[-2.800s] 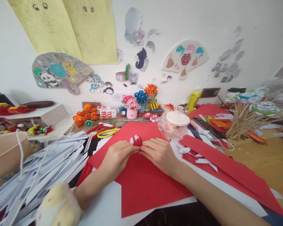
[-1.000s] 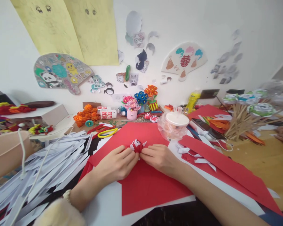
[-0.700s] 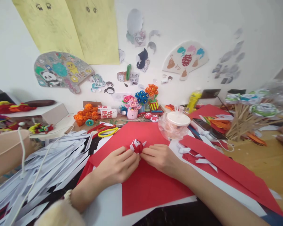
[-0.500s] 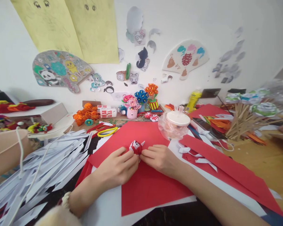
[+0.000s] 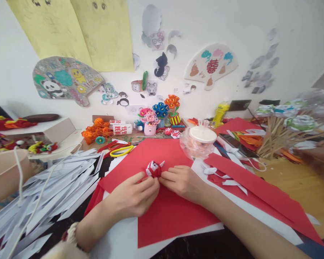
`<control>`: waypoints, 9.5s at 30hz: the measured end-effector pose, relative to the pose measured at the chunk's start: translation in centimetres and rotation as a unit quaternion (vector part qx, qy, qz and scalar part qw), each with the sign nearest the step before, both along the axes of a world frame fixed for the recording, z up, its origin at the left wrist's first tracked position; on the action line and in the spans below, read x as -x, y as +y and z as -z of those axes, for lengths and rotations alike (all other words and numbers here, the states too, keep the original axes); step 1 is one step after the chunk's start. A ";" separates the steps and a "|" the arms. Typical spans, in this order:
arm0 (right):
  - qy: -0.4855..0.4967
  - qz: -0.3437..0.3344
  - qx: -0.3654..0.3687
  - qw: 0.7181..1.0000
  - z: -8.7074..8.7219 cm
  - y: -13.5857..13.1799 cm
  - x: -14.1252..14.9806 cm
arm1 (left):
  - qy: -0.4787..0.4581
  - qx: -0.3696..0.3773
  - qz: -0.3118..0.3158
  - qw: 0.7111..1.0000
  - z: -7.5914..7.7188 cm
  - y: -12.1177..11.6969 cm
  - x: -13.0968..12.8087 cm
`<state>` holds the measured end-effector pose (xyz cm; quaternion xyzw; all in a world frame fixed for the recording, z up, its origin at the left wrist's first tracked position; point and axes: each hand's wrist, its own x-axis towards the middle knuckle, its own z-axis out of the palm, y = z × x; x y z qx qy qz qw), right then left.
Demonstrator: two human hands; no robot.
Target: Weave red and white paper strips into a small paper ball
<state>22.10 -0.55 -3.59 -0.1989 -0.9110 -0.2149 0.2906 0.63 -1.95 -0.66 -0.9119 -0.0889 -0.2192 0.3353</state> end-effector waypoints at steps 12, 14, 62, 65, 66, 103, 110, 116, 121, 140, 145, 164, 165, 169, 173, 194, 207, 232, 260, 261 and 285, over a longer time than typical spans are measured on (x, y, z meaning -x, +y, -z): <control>0.000 0.005 0.002 1.000 0.2 0.1 0.1 | -0.046 0.110 -0.030 0.992 1.1 1.1 -0.1; 0.000 0.010 0.012 1.000 0.2 0.1 0.1 | -0.065 0.133 -0.037 0.988 1.0 1.1 -0.1; 0.226 0.021 0.273 0.935 -1.1 -0.4 0.8 | -0.254 0.310 -0.134 0.906 -0.5 0.2 -1.4; 0.244 0.021 0.291 0.925 -1.2 -0.4 1.0 | -0.257 0.358 -0.169 0.882 -0.7 0.2 -1.6; 0.249 0.024 0.292 0.923 -1.3 -0.4 1.1 | -0.254 0.367 -0.179 0.877 -0.7 0.2 -1.7; 0.156 0.039 0.063 0.985 -0.7 -1.9 2.0 | -0.339 0.565 -0.213 0.721 -1.3 1.3 -1.2; 0.219 0.094 0.089 0.967 -0.5 -2.2 2.1 | -0.366 0.597 -0.157 0.697 -1.6 0.4 -1.6; 0.255 0.102 0.083 0.958 -0.9 -2.5 2.2 | -0.337 0.487 -0.121 0.796 -2.3 -0.9 -2.3; 0.259 0.075 0.047 0.962 -1.1 -2.4 2.1 | -0.327 0.459 -0.132 0.815 -2.2 -1.0 -2.1; 0.213 0.046 -0.019 0.976 -1.4 -2.5 2.1 | -0.348 0.361 -0.177 0.847 -3.1 -2.0 -2.2; 0.204 0.043 -0.032 0.977 -1.5 -2.6 2.0 | -0.381 0.451 -0.196 0.783 -3.5 -1.6 -2.1; 0.182 0.063 -0.045 0.980 -1.2 -2.6 2.2 | -0.385 0.494 -0.195 0.755 -2.5 -1.2 -2.2; 0.186 0.065 -0.046 0.979 -1.2 -2.6 2.2 | -0.387 0.510 -0.184 0.746 -2.5 -1.1 -2.1; 0.192 0.061 -0.055 0.978 -1.3 -2.7 2.3 | -0.371 0.519 -0.188 0.747 -2.9 -1.0 -2.0; 0.181 0.044 -0.069 0.980 -1.5 -2.7 2.4 | -0.341 0.488 -0.231 0.770 -3.5 -1.3 -2.3; 0.230 0.080 0.046 0.969 -1.3 -3.3 3.1 | -0.341 0.486 -0.250 0.765 -3.1 -1.4 -2.8; 0.240 0.060 0.079 0.966 -0.9 -3.5 3.1 | -0.400 0.689 -0.198 0.571 -4.0 -0.1 -1.3; 0.446 -0.049 0.674 0.586 -1.2 -2.5 3.3 | -0.408 0.466 -0.169 0.767 -3.2 -1.2 -1.8; 0.545 -0.216 0.692 0.421 -1.9 -1.4 2.8 | -0.323 0.188 -0.109 0.921 -2.8 -2.3 -2.3; 0.550 -0.208 0.688 0.426 -1.9 -1.4 2.8 | -0.319 0.197 -0.110 0.920 -2.7 -2.3 -2.3; 0.433 -0.224 0.790 0.373 -2.4 2.0 4.8 | -0.344 0.435 -0.130 0.822 -2.7 2.1 0.1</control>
